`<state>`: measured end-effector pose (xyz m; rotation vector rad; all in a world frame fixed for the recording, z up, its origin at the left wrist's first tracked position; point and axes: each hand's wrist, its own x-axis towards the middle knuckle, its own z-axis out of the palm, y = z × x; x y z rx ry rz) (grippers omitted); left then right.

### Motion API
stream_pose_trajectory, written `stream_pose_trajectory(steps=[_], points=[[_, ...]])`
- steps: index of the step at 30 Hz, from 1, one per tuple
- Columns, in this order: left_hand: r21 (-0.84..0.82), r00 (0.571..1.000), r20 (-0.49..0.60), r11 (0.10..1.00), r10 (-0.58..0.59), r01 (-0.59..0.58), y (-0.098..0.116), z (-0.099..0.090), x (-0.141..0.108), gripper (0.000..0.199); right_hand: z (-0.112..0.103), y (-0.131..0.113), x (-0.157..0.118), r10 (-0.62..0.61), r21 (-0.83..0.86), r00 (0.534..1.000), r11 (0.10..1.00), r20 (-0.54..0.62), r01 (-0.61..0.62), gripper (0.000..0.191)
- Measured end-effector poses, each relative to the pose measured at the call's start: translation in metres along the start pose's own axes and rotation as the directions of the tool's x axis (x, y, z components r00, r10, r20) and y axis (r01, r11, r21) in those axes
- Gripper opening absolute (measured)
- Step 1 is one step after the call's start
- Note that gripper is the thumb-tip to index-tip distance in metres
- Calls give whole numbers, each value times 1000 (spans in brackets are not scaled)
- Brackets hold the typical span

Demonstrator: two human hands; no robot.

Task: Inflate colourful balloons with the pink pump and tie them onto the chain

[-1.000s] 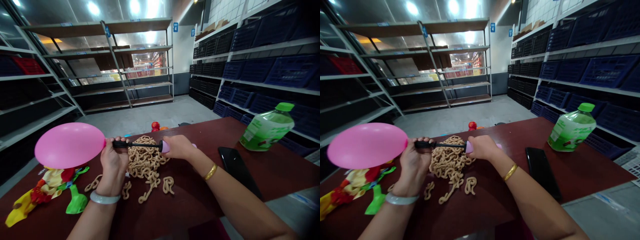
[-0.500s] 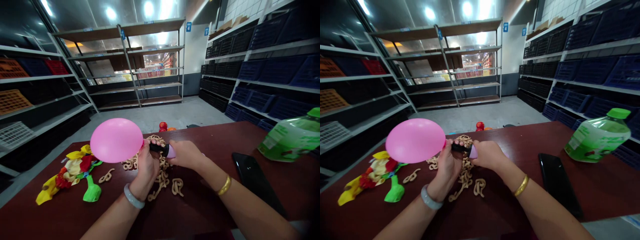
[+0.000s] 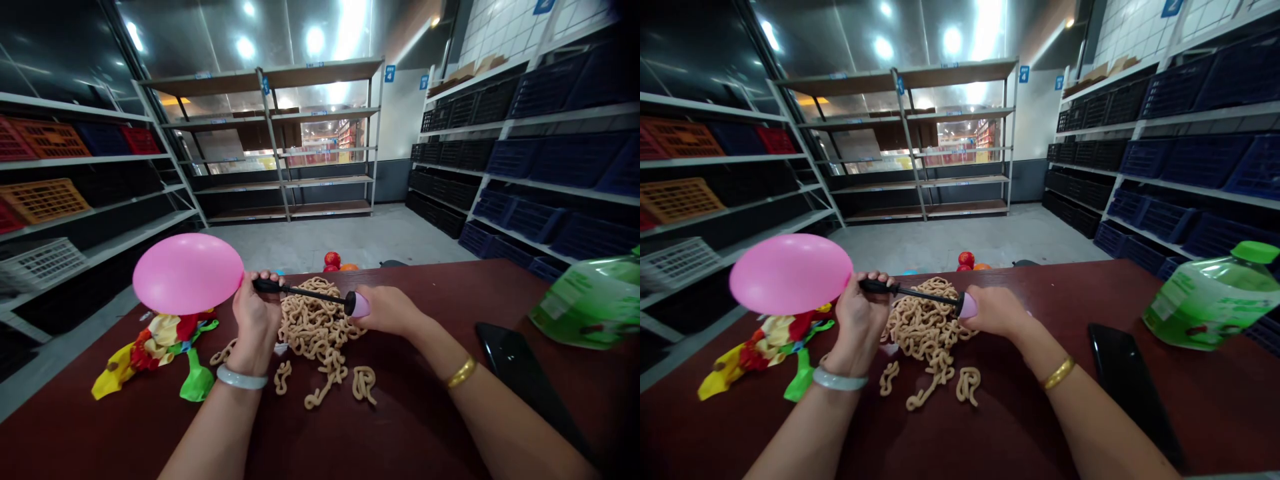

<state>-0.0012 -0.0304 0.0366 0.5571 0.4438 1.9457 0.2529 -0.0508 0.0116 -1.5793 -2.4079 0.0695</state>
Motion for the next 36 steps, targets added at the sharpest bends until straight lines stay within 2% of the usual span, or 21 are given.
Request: stream_pose_trajectory(steps=[5, 12, 17, 23, 32, 36], points=[[-34, 998, 27, 998, -54, 55, -16, 3, -11, 18, -3, -4, -4, -17, -47, 1000, 999, -19, 16, 38], [-12, 984, 63, 986, -166, 167, -55, 20, -58, 16, -9, -24, -8, -2, -39, 1000, 999, -3, 2, 36], [5, 968, 132, 977, -211, 212, -61, 27, -72, 18, -11, -33, -9, 21, -5, 1000, 1000, 17, -20, 40], [29, 974, 88, 978, -209, 208, -54, 25, -60, 17, -7, -25, -5, 26, -16, 999, 1000, 41, -25, 41], [22, 995, 67, 997, -78, 76, -13, 1, -3, 16, -14, 0, -3, 46, -70, 999, 997, 26, -44, 42], [-14, 997, 46, 998, -62, 62, -17, -2, -3, 16, -18, 5, -3, 47, -104, 997, 994, 61, -41, 41]])
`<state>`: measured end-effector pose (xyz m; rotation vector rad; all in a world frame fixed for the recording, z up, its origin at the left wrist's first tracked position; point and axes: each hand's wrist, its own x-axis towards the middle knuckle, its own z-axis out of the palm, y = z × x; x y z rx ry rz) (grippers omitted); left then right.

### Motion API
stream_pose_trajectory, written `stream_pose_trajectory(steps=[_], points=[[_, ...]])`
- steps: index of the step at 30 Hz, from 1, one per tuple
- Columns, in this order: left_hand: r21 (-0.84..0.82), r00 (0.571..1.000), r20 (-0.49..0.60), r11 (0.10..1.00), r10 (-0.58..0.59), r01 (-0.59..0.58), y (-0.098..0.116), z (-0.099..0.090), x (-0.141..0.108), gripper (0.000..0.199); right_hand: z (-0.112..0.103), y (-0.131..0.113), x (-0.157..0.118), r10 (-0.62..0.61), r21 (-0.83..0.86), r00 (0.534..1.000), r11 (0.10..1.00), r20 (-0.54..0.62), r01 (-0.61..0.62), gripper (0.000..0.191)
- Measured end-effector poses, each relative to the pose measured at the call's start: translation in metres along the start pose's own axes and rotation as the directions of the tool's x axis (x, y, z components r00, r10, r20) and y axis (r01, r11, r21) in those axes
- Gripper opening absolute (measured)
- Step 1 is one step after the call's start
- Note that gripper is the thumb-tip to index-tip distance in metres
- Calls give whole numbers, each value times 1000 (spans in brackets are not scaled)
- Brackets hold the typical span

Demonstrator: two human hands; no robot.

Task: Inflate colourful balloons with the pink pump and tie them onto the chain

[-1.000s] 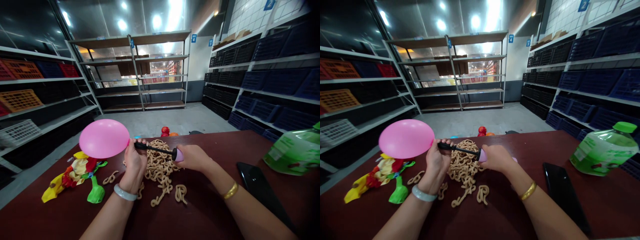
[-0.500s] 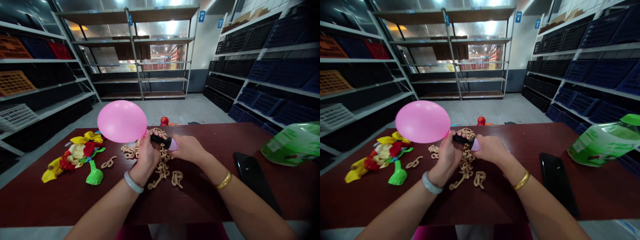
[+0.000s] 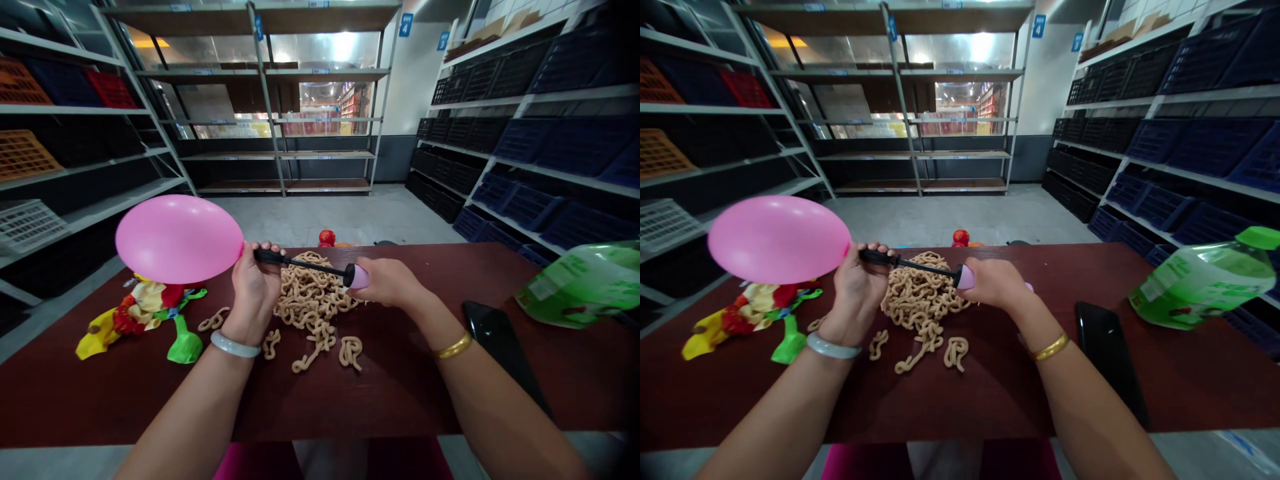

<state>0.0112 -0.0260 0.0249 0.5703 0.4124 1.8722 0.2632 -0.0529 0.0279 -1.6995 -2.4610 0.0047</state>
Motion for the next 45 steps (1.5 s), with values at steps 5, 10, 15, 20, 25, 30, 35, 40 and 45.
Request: stream_pose_trajectory(steps=[5, 10, 15, 20, 25, 30, 35, 40, 45], points=[[-8, 999, 25, 999, -38, 38, -25, 7, -21, 16, 4, -10, -3, -34, -22, 999, 999, -28, 34, 40], [8, 989, 62, 991, -137, 136, -50, 21, -53, 15, 10, -27, -6, -52, 32, 997, 998, -59, 54, 40], [-4, 984, 103, 990, -142, 143, -54, 30, -66, 17, 8, -36, -6, -41, 111, 996, 993, -77, 49, 37], [10, 990, 22, 990, -142, 142, -42, 30, -55, 19, 9, -36, -4, -28, 195, 999, 980, -26, 32, 40], [-25, 998, -3, 998, -56, 56, -21, 13, -25, 20, 15, -25, 0, -8, 228, 1000, 974, 20, 3, 36], [-70, 997, -73, 997, -34, 29, 0, -3, -2, 18, 15, -10, 1, -55, 270, 997, 962, 59, 37, 32], [-88, 997, -65, 995, -50, 44, -4, -4, -3, 17, 12, -9, 0, -66, 237, 995, 971, 77, 46, 34], [-59, 996, -29, 995, -84, 82, -28, 7, -26, 19, 8, -22, -2, -55, 240, 996, 970, 75, 36, 37], [-32, 984, 19, 983, -178, 179, -50, 25, -59, 20, 8, -32, -5, -68, 309, 997, 949, 26, 56, 38]])
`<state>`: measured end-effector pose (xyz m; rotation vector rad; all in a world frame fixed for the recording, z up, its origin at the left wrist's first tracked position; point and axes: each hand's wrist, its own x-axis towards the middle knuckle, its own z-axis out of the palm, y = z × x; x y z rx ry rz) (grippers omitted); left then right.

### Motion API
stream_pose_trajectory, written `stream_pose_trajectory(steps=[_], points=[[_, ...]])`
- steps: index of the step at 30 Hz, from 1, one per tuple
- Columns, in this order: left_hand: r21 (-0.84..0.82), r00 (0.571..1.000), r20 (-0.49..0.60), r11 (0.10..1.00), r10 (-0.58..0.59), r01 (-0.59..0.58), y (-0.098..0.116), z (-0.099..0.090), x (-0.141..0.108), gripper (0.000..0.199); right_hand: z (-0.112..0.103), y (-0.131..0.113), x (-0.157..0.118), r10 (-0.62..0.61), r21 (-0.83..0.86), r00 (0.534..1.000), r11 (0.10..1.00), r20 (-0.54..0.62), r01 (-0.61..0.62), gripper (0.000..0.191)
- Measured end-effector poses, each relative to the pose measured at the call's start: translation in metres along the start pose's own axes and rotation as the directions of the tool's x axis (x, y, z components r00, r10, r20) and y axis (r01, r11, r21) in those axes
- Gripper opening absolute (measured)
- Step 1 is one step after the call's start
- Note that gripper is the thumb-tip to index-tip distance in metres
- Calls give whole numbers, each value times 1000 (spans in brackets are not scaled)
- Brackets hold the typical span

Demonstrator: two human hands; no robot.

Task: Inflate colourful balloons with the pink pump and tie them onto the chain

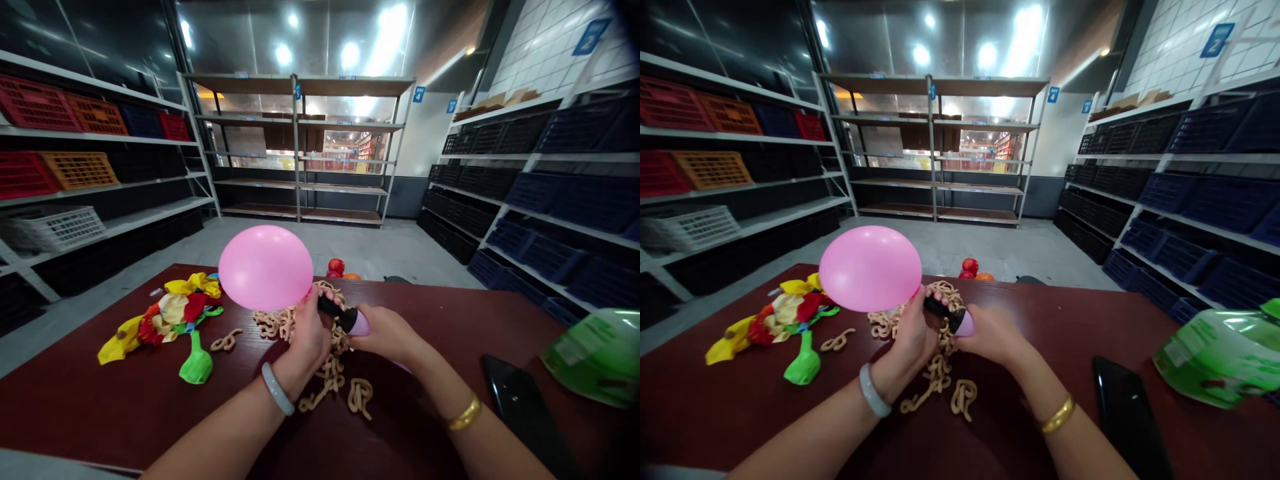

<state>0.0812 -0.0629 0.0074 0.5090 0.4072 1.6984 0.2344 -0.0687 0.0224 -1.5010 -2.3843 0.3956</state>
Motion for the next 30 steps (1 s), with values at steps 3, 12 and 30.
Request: stream_pose_trajectory(steps=[3, 12, 30], points=[[-1, 1000, 22, 1000, -10, 10, -7, 3, -5, 19, 0, -1, -1, 2, -1, 1000, 1000, -1, -2, 44], [28, 997, -82, 1000, 12, -9, -7, -11, 6, 13, -1, -5, -3, -158, -61, 985, 986, -62, 154, 56], [136, 997, -76, 990, -32, 42, 43, -28, 37, 17, -10, 70, 10, 204, -247, 979, 948, -14, -201, 44]])
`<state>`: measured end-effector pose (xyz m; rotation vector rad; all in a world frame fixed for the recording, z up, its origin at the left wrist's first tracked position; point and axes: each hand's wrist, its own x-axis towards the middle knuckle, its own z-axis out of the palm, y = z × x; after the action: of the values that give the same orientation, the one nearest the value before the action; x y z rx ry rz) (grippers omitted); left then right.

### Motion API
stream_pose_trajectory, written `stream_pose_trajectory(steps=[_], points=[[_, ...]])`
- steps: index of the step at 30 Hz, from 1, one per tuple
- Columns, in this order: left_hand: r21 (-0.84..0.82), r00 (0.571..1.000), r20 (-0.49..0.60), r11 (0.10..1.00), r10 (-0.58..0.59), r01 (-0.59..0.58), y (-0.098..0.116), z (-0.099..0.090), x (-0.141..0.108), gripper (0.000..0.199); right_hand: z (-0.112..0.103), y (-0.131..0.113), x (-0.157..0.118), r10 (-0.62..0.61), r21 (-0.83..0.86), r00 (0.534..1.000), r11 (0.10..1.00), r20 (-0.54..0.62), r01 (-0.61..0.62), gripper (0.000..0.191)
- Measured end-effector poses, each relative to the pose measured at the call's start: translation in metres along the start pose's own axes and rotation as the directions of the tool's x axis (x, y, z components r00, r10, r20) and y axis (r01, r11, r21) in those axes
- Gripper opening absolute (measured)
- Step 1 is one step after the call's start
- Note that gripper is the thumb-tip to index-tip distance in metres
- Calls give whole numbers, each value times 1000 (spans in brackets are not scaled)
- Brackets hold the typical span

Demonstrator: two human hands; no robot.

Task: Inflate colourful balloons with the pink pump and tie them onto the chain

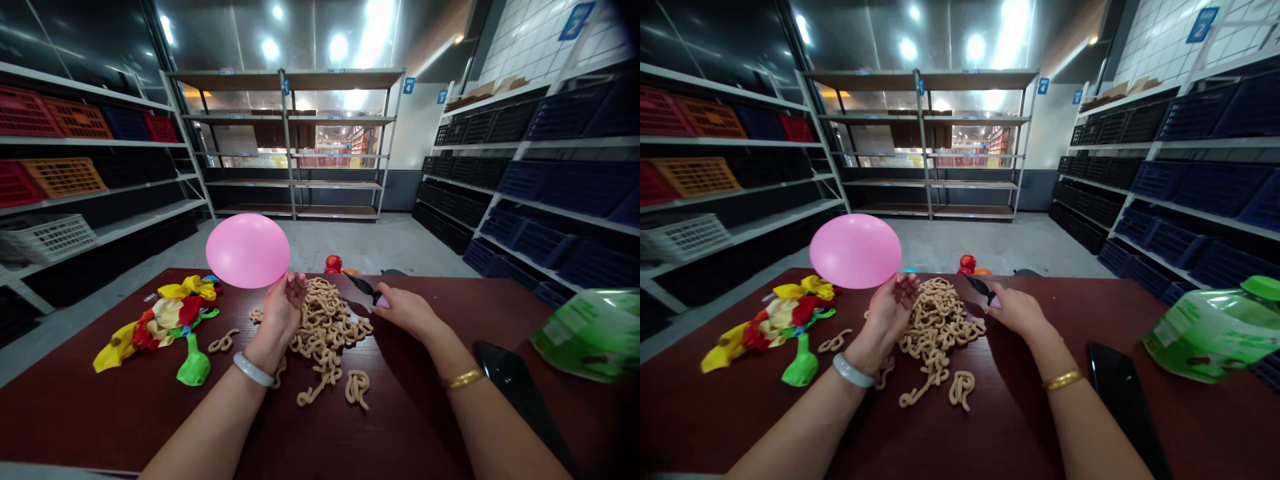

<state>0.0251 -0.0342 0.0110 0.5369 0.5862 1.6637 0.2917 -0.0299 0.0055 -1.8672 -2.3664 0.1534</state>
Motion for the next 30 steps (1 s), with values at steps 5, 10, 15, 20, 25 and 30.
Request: stream_pose_trajectory(steps=[5, 10, 15, 20, 25, 30], points=[[65, 976, 147, 986, -159, 151, 3, 6, -8, 26, 11, 10, 2, 57, -79, 997, 996, 54, -53, 46], [134, 927, 235, 955, -291, 265, -6, 14, -25, 27, 3, 1, 0, 49, -22, 998, 998, -44, -50, 46], [252, 804, 338, 870, -489, 423, -26, 24, -51, 30, 0, -41, -5, -234, 607, 941, 720, -242, 336, 39], [319, 633, 434, 766, -641, 558, -30, 26, -64, 29, 10, -64, -18, -418, 999, 908, -30, 2, -16, 41], [350, 537, 477, 711, -696, 610, -23, 26, -62, 30, 12, -73, -18, -277, 952, 954, -305, -116, 27, 35], [280, 666, 475, 817, -575, 505, -26, 28, -58, 27, 5, -79, -16, -121, 901, 990, -435, -70, 11, 15]])
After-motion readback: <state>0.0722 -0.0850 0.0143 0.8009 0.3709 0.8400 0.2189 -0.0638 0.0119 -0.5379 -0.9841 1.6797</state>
